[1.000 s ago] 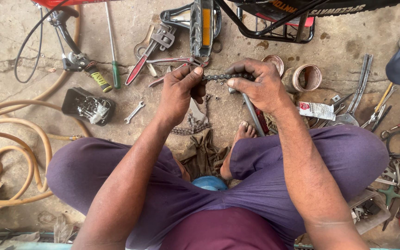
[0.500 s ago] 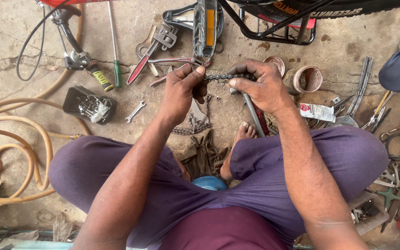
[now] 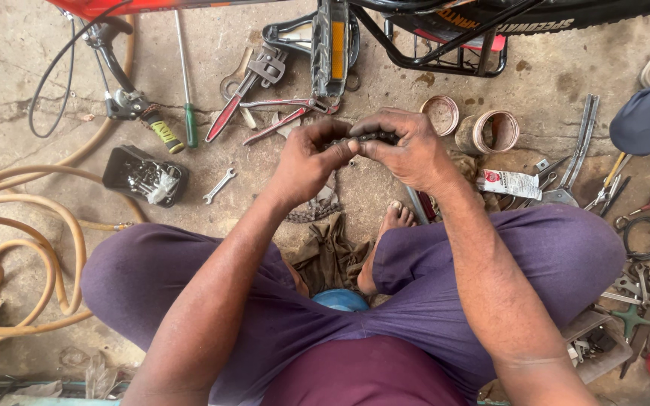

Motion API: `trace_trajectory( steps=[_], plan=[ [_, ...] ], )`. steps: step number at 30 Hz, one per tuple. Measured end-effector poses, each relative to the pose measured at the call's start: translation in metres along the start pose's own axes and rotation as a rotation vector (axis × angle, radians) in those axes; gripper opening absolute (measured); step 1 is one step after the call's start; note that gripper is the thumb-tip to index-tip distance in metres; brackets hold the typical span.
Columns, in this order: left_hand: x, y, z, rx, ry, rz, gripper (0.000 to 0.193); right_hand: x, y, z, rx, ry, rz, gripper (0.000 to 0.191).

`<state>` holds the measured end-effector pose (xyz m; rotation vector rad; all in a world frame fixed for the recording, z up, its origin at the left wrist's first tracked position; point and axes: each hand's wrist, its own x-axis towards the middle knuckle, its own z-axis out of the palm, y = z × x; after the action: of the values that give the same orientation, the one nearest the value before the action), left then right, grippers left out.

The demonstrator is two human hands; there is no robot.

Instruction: The person sits on the floor and repairs a bicycle chain using a hammer and a metal pin. They repeatedly hammer the pin into the chain links to secure them together.

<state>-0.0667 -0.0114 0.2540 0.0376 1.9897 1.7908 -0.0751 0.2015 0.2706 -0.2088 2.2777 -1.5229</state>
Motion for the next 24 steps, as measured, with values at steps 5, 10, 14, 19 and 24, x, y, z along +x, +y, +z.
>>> trace_trajectory(
  steps=[5,10,14,19,24],
  plan=[
    [0.001,0.000,-0.004,-0.150,0.036,-0.008,0.019,-0.002,-0.002,-0.002,0.051,0.014,0.081,0.032],
    [0.001,-0.003,-0.011,-0.247,0.118,-0.012,0.011,-0.004,-0.002,-0.009,0.237,0.026,0.088,0.039],
    [0.001,-0.004,-0.012,-0.316,0.128,-0.007,0.011,-0.003,-0.001,-0.011,0.366,0.030,0.088,0.037],
    [0.001,-0.003,-0.013,-0.297,0.125,-0.011,0.013,-0.002,0.001,-0.012,0.404,0.032,0.110,0.028],
    [0.002,-0.002,-0.013,-0.302,0.125,-0.024,0.014,-0.001,0.003,-0.013,0.396,0.037,0.083,0.022]
  ],
)
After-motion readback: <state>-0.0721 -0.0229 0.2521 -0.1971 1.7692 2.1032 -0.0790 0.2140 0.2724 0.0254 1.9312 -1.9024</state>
